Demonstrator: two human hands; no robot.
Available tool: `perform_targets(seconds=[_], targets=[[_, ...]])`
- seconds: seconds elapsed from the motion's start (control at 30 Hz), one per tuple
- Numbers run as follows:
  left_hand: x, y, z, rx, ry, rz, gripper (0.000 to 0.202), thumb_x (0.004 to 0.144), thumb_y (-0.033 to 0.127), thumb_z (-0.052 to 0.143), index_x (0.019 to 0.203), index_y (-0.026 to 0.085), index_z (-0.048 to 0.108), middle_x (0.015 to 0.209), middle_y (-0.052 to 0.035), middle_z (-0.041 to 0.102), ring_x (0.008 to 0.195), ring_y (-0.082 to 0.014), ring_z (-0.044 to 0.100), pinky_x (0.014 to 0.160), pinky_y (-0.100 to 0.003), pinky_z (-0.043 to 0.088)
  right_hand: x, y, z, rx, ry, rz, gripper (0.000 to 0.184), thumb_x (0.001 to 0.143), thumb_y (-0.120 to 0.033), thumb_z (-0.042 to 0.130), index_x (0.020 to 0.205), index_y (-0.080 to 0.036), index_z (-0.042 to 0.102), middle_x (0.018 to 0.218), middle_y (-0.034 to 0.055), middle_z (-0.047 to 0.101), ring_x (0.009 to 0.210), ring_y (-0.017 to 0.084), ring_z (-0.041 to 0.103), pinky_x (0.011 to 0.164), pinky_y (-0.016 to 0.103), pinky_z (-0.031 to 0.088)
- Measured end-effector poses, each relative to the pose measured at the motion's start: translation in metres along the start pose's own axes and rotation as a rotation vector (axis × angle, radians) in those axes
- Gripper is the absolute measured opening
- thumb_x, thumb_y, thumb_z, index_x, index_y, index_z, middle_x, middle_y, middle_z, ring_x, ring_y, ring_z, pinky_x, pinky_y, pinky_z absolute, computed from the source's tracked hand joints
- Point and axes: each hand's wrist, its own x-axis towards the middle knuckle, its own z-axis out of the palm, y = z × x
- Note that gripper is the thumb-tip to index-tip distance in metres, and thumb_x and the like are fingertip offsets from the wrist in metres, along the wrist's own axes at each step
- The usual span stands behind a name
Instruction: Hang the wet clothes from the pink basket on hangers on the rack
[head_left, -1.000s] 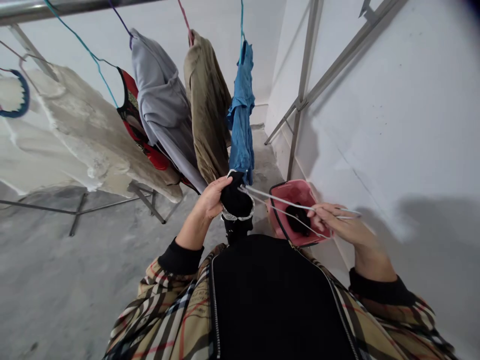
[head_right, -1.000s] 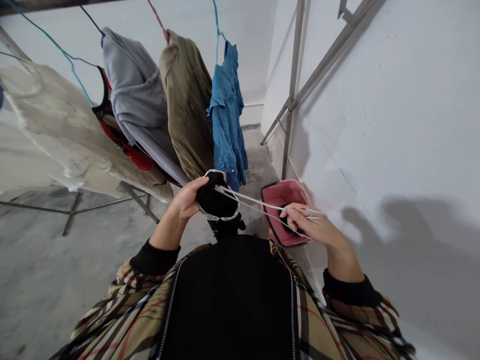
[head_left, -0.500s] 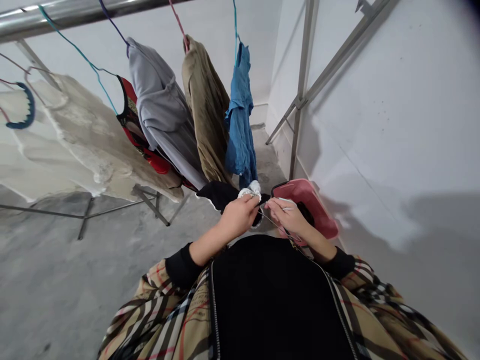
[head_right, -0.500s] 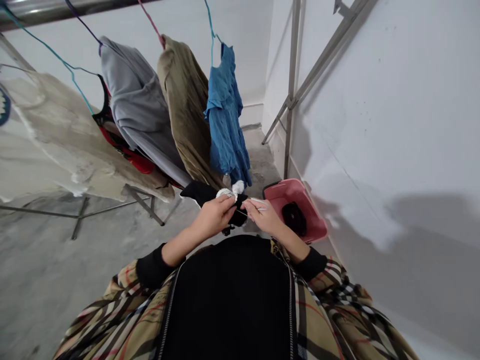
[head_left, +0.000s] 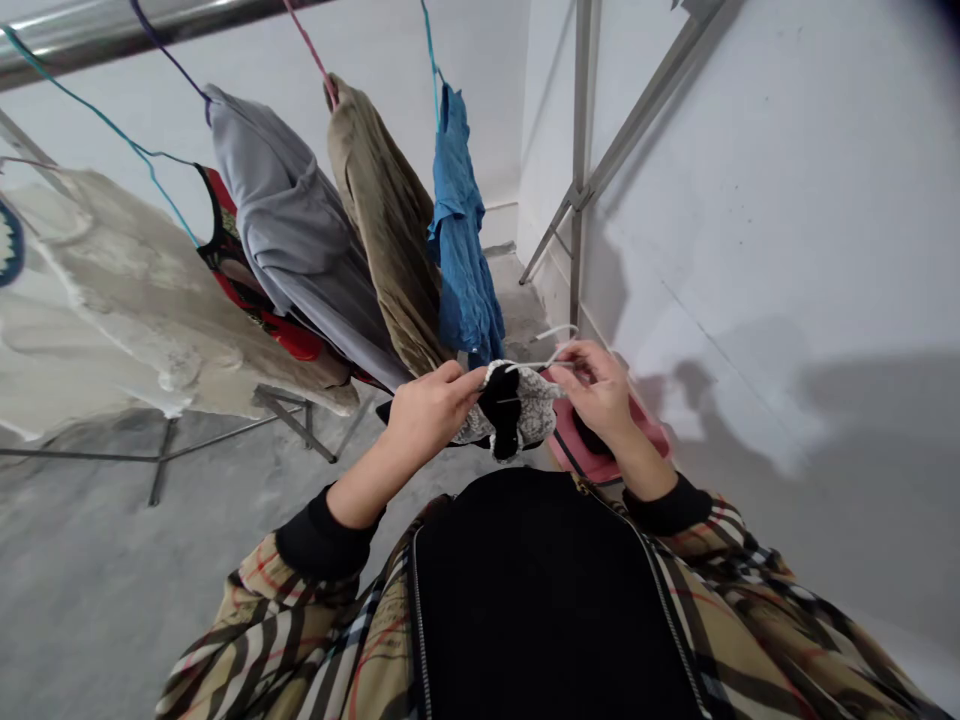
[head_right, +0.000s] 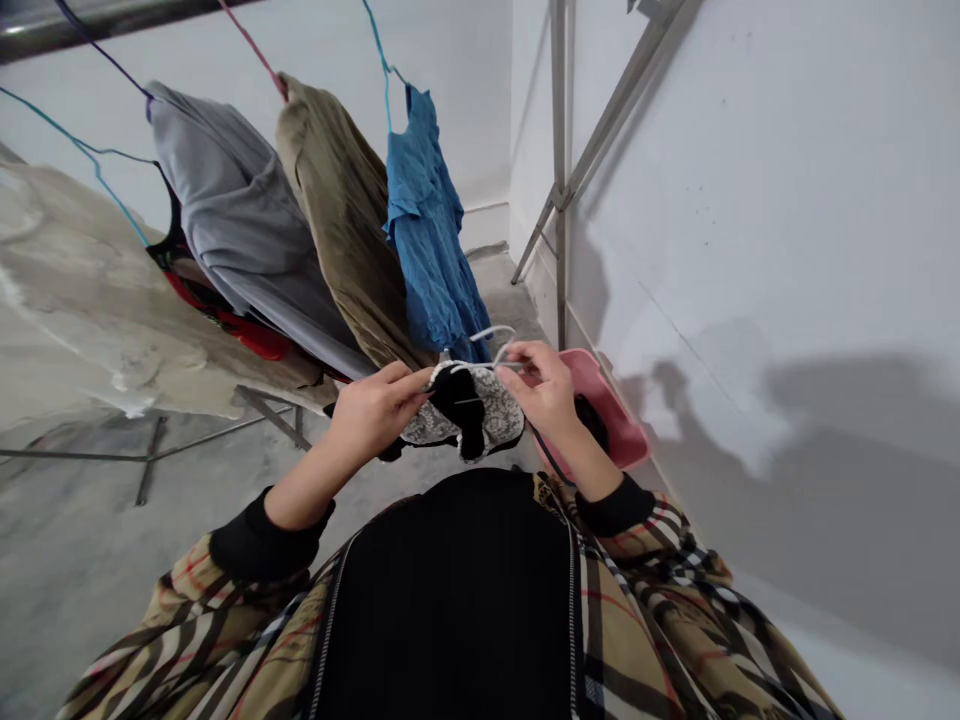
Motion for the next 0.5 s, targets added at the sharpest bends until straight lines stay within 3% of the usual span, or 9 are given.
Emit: perform_targets(seconds=[0.07,0.13,0.23,0.33,0.43,0.5], targets=[[-0.002,0.001,-0.004,-0.004,0.063,-0.076,0.030,0.095,0.032,0.051,0.122,0.032,0.065,0.085,-0.0009,0.064,0.066,-0.0129,0.057,0.049,-0.024,0.031,-0.018,0.012,0.002,-0.098,0.280,-0.042,0.018,0.085,-0.038,0.063,0.091,-0.021,0.059,0.088,0.0032,0.059,0.083,0.017,0.057,0.080,0.034,0.048],[-0.003,0.003,-0.007,-0.014,0.117,-0.114,0.030,0.095,0.031,0.051,0.120,0.030,0.066,0.083,-0.0013,0.064,0.065,-0.0125,0.057,0.049,-0.023,0.031,-0.041,0.026,0.009,-0.175,0.353,-0.048,0.016,0.086,-0.036,0.060,0.084,-0.022,0.054,0.083,0.0025,0.056,0.083,0.018,0.055,0.082,0.036,0.047],[-0.004,0.009,-0.012,-0.029,0.169,-0.108,0.028,0.095,0.032,0.051,0.116,0.027,0.068,0.080,-0.0016,0.063,0.065,-0.0124,0.057,0.049,-0.023,0.031,-0.067,0.046,0.031,-0.180,0.062,0.035,0.017,0.085,-0.037,0.061,0.085,-0.022,0.053,0.082,0.0032,0.056,0.080,0.019,0.054,0.079,0.035,0.047],[-0.003,0.015,-0.017,-0.056,0.180,-0.062,0.026,0.094,0.032,0.052,0.113,0.027,0.069,0.079,-0.0011,0.062,0.064,-0.0119,0.057,0.049,-0.022,0.032,-0.072,0.062,0.057,-0.135,-0.256,0.230,0.028,0.077,-0.038,0.067,0.097,-0.021,0.056,0.091,0.0053,0.061,0.082,0.020,0.056,0.077,0.035,0.047],[-0.004,0.013,-0.020,-0.123,0.207,-0.031,0.025,0.093,0.031,0.055,0.111,0.025,0.071,0.077,-0.0005,0.062,0.064,-0.0107,0.057,0.051,-0.021,0.035,-0.061,0.079,0.064,-0.022,-0.373,0.411,0.029,0.072,-0.033,0.067,0.098,-0.022,0.060,0.091,0.0045,0.064,0.082,0.020,0.058,0.078,0.035,0.047],[-0.008,0.005,-0.021,-0.209,0.233,-0.028,0.024,0.092,0.031,0.057,0.110,0.023,0.071,0.075,0.0004,0.060,0.063,-0.0095,0.056,0.054,-0.020,0.037,-0.052,0.089,0.054,0.042,-0.380,0.463,0.025,0.074,-0.033,0.063,0.096,-0.022,0.063,0.089,0.0042,0.066,0.079,0.020,0.059,0.075,0.034,0.047]])
